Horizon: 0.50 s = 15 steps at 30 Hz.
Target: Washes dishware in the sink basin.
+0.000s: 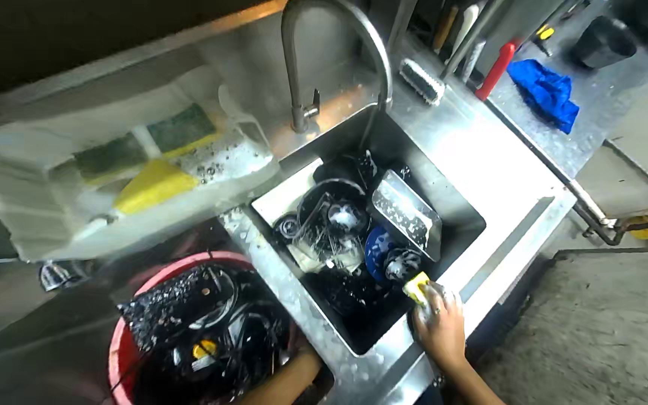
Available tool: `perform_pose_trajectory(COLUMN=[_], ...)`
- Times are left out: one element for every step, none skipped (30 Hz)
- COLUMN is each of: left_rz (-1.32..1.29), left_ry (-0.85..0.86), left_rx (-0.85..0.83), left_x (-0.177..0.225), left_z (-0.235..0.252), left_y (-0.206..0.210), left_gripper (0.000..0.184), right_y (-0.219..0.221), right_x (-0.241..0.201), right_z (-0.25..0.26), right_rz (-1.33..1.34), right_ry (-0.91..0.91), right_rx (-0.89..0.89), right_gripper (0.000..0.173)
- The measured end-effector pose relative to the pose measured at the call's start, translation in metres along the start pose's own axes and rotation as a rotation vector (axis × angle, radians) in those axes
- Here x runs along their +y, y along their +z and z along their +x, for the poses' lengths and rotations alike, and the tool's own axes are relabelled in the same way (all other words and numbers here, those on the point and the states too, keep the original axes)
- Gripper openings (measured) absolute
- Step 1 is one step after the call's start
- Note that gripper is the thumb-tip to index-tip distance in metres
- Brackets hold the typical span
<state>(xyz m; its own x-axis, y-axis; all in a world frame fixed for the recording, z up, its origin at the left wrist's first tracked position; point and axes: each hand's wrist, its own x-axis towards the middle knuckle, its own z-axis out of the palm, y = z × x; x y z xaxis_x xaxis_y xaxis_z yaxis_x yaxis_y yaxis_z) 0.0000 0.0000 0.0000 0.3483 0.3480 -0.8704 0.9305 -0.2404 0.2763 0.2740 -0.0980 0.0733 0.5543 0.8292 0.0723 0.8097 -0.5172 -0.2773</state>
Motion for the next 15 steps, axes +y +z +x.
perform_pose_trajectory(left_rz=[0.142, 0.244, 0.299, 0.362, 0.405, 0.382, 0.318, 0.213, 0.074, -0.094, -0.261, -0.420, -0.581, -0.746, -0.925], left_ry=[0.027, 0.060, 0.105, 0.172, 0.233, 0.267, 0.250, 0.185, 0.098, 0.005, -0.085, -0.180, -0.264, -0.332, -0.375], left_rx=[0.024, 0.053, 0.090, 0.122, 0.122, 0.145, 0.158, 0.152, 0.164, 0.200, 0.257, 0.304, 0.349, 0.386, 0.409], left_x=[0.004, 0.003, -0.003, -0.011, -0.019, -0.028, -0.035, -0.043, -0.053, -0.067, -0.082, -0.095, -0.107, -0.117, -0.124], left_z=[-0.005, -0.009, -0.014, -0.020, -0.027, -0.033, -0.041, -0.050, -0.059, -0.066, -0.070, -0.075, -0.082, -0.090, -0.100], left_y=[0.000, -0.003, -0.006, -0.012, -0.020, -0.028, -0.037, -0.048, -0.055, -0.058, -0.058, -0.057, -0.056, -0.054, -0.051], left_gripper=[0.055, 0.052, 0.050, 0.045, 0.042, 0.038, 0.035, 0.037, 0.040, 0.040, 0.039, 0.042, 0.047, 0.053, 0.061], right_y=[0.000, 0.000, 0.000, -0.001, -0.002, -0.003, -0.004, -0.005, -0.006, -0.007, -0.008, -0.009, -0.009, -0.010, -0.011], right_x=[0.000, -0.001, -0.002, -0.004, -0.005, -0.005, -0.005, -0.006, -0.006, -0.006, -0.007, -0.008, -0.009, -0.009, -0.010], right_z=[0.001, 0.002, 0.002, 0.002, 0.004, 0.005, 0.006, 0.006, 0.005, 0.005, 0.005, 0.005, 0.006, 0.007, 0.008], right_rz=[0.002, 0.002, 0.000, 0.001, 0.004, 0.005, 0.007, 0.009, 0.013, 0.014, 0.018, 0.018, 0.017, 0.020, 0.019], right_ry=[0.003, 0.001, 0.001, 0.006, 0.010, 0.014, 0.016, 0.020, 0.022, 0.023, 0.025, 0.027, 0.026, 0.021, 0.017], right_rx=[-0.010, -0.014, -0.020, -0.032, -0.042, -0.054, -0.061, -0.075, -0.089, -0.100, -0.110, -0.116, -0.119, -0.123, -0.122], right_gripper=[0.046, 0.046, 0.047, 0.046, 0.046, 0.045, 0.044, 0.043, 0.043, 0.042, 0.042, 0.043, 0.044, 0.044, 0.043])
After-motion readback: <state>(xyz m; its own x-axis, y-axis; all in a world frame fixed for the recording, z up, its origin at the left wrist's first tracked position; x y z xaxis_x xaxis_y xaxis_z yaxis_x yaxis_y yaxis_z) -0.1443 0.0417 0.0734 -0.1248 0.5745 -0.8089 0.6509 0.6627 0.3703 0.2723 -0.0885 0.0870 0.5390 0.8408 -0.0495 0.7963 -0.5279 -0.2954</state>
